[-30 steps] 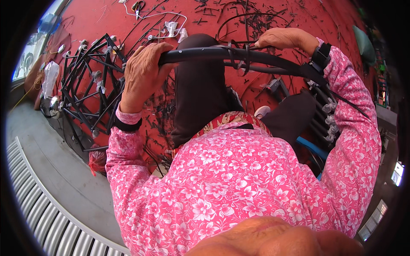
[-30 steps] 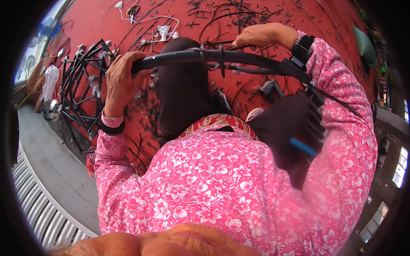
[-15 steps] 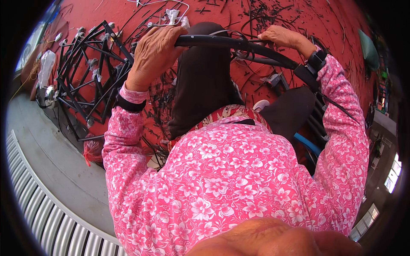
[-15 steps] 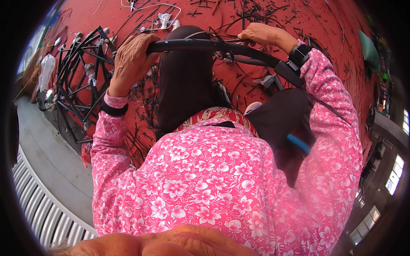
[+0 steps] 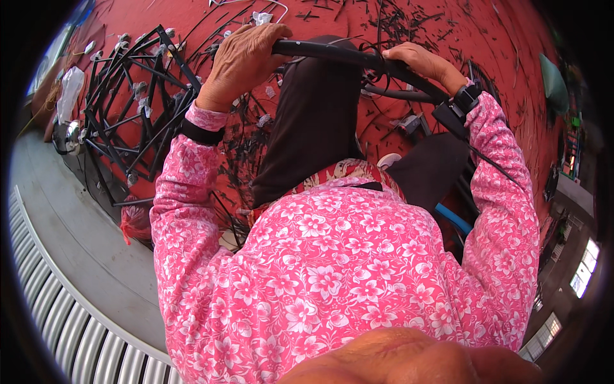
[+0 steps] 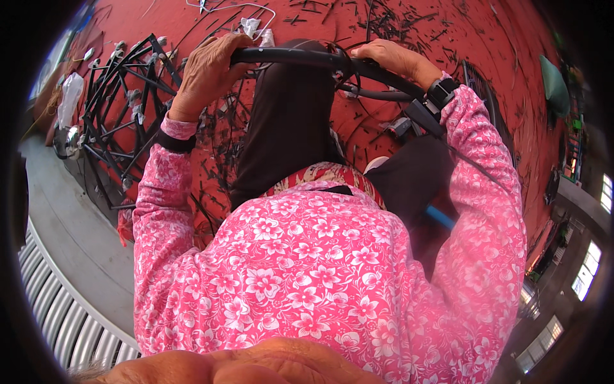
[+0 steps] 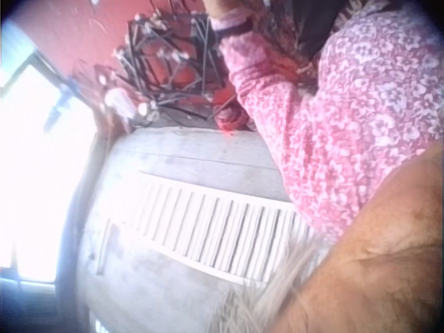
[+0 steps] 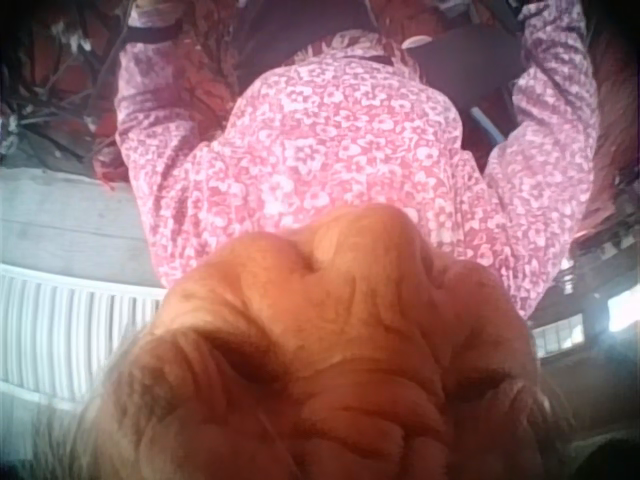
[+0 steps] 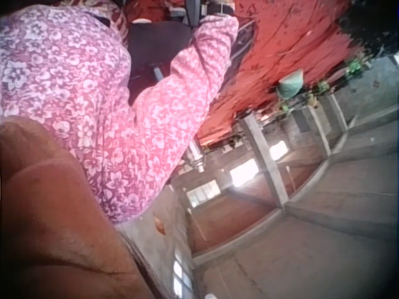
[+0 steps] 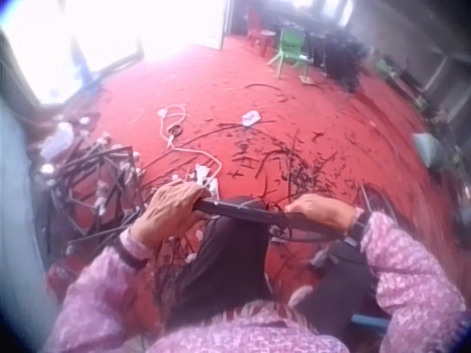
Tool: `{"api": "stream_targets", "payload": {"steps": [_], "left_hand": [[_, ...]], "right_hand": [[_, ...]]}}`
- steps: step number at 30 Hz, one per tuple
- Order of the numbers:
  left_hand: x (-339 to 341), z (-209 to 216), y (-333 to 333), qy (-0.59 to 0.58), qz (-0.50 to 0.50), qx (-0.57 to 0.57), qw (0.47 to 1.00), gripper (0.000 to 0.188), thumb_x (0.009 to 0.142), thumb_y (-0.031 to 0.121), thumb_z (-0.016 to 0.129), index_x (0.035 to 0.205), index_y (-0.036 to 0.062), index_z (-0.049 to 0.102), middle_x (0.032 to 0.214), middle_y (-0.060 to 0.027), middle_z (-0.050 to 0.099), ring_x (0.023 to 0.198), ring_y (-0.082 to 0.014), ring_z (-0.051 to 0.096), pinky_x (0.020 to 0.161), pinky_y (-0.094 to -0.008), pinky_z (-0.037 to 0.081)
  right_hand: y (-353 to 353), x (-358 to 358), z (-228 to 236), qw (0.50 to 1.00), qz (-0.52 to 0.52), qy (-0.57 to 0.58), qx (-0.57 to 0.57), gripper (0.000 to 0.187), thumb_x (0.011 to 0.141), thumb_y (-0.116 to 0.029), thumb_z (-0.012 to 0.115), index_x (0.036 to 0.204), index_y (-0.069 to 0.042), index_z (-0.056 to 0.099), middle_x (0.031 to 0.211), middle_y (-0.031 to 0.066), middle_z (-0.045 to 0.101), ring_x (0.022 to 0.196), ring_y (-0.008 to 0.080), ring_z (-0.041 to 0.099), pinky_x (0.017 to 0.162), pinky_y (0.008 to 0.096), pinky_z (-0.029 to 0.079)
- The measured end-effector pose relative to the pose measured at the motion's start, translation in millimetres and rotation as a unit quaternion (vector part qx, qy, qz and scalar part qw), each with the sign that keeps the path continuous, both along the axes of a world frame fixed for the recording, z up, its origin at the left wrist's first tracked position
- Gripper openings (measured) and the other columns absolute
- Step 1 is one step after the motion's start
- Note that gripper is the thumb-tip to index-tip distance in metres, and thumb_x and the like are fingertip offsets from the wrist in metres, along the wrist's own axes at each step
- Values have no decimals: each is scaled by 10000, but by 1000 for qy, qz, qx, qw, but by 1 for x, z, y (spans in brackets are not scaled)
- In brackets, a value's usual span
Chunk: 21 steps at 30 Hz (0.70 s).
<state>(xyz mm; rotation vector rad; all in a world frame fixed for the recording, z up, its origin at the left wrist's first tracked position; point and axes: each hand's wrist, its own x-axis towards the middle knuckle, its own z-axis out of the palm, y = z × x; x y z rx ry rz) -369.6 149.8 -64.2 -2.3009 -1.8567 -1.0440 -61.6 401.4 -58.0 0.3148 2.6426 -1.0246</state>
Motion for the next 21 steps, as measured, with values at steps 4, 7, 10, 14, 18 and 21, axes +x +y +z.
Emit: {"api": "stream_targets", "payload": {"steps": [4, 7, 10, 14, 18, 21], "left_hand": [[-3, -6, 1, -5, 6, -15, 1000, 404, 823, 213, 799, 1175, 104, 632, 989, -70, 703, 914, -315, 683, 796, -423, 526], [-3, -7, 2, -5, 10, -33, 999, 408, 837, 211, 793, 1195, 101, 630, 1012, -82, 715, 922, -325, 696, 796, -423, 534], [-3, -6, 1, -33, 9, -36, 999, 404, 838, 194, 788, 1197, 97, 629, 1008, -88, 710, 920, -327, 697, 794, -423, 536], [-1, -6, -1, -81, -1, -45, 996, 397, 841, 182, 783, 1195, 91, 628, 1004, -89, 704, 923, -331, 698, 793, -421, 539], [1, -9, -2, -73, 5, -33, 997, 394, 843, 180, 782, 1192, 87, 627, 1009, -87, 700, 917, -333, 694, 785, -417, 535], [1, -10, -2, -60, 12, -32, 998, 393, 844, 177, 781, 1193, 87, 627, 1012, -89, 698, 911, -333, 690, 780, -416, 530]], "right_hand": [[-21, 2, 16, 996, -67, -48, 27, 484, 1007, -467, 524, 1188, -67, 729, 1027, 163, 738, 1008, 330, 684, 896, 406, 499], [-39, -1, 39, 991, -64, -78, 87, 573, 858, -614, 686, 1064, -82, 742, 895, 134, 718, 903, 316, 692, 813, 422, 515], [-49, -7, 57, 979, -102, -144, 104, 507, 797, -561, 768, 980, -91, 718, 812, 101, 697, 838, 321, 697, 769, 430, 525], [-55, -9, 54, 970, -120, -91, 191, 308, 800, -359, 763, 958, -102, 700, 809, 115, 705, 844, 343, 707, 775, 455, 535], [-54, -5, 42, 961, -119, -80, 239, 219, 783, -166, 703, 976, -68, 668, 862, 176, 697, 896, 402, 681, 791, 490, 529], [-54, -2, 38, 956, -131, -96, 244, 207, 777, -91, 676, 977, -48, 641, 883, 196, 686, 931, 437, 655, 803, 508, 517]]}}
